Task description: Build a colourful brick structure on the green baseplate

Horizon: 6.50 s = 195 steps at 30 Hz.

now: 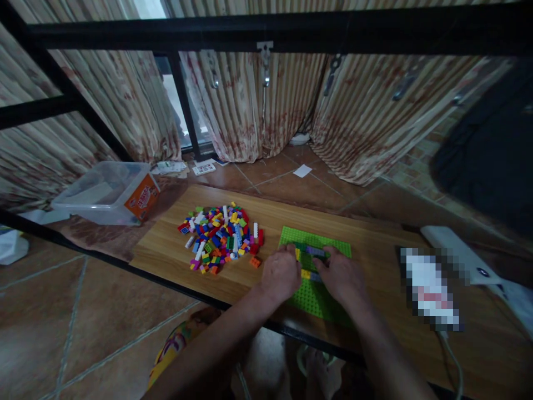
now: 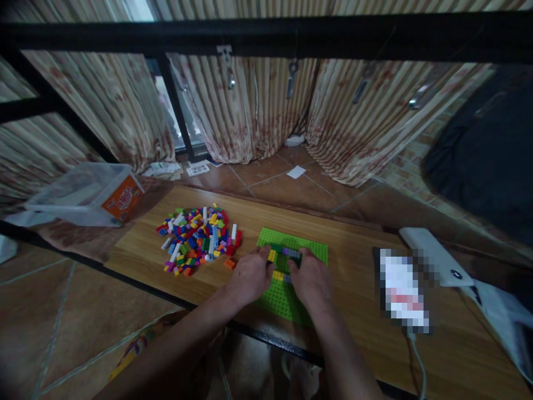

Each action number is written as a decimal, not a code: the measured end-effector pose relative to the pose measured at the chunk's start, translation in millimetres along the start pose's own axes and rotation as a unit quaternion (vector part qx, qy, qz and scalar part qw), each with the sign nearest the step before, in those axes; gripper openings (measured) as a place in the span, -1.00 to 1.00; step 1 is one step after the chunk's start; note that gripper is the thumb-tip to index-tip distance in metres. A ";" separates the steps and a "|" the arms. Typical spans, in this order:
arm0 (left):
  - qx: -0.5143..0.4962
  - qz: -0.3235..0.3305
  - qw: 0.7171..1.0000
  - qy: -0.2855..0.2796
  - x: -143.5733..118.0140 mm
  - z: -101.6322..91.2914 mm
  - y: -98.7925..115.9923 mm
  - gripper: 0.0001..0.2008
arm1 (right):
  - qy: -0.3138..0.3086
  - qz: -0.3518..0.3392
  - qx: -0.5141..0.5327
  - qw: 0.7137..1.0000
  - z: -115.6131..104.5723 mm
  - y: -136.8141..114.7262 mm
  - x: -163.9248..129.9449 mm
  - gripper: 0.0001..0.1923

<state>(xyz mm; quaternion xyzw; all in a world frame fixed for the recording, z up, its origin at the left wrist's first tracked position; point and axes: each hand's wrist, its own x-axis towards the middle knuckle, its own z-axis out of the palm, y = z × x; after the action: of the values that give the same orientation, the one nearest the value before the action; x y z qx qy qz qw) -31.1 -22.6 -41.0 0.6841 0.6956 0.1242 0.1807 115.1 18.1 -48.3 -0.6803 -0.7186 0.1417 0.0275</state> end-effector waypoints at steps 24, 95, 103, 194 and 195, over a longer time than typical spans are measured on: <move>-0.028 0.011 0.999 0.021 -3.8 4.5 2.4 -0.62 | 0.018 -0.026 -0.037 0.999 5.4 0.0 -6.5 -0.53; 0.094 0.079 0.992 0.006 -31.1 26.6 22.2 -0.29 | 0.014 -0.017 0.106 0.994 -9.6 25.1 -3.5 -0.60; 0.105 0.085 0.990 0.032 -43.8 45.7 24.5 -0.26 | -0.009 -0.013 0.199 0.980 -6.2 22.8 -2.2 -0.62; 0.103 0.150 0.982 0.057 -19.4 22.9 14.2 -0.75 | 0.070 -0.107 0.082 0.988 12.1 8.5 -4.1 -0.55; 0.104 0.151 0.981 0.060 -19.4 23.6 14.1 -0.75 | 0.071 -0.106 0.081 0.989 12.3 8.5 -4.0 -0.55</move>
<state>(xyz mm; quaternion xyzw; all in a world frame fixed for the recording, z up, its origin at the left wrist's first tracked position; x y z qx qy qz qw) -8.4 -43.2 -54.8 0.7878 0.6028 0.1182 0.0459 120.8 12.5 -61.6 -0.6044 -0.7689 0.1472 0.1478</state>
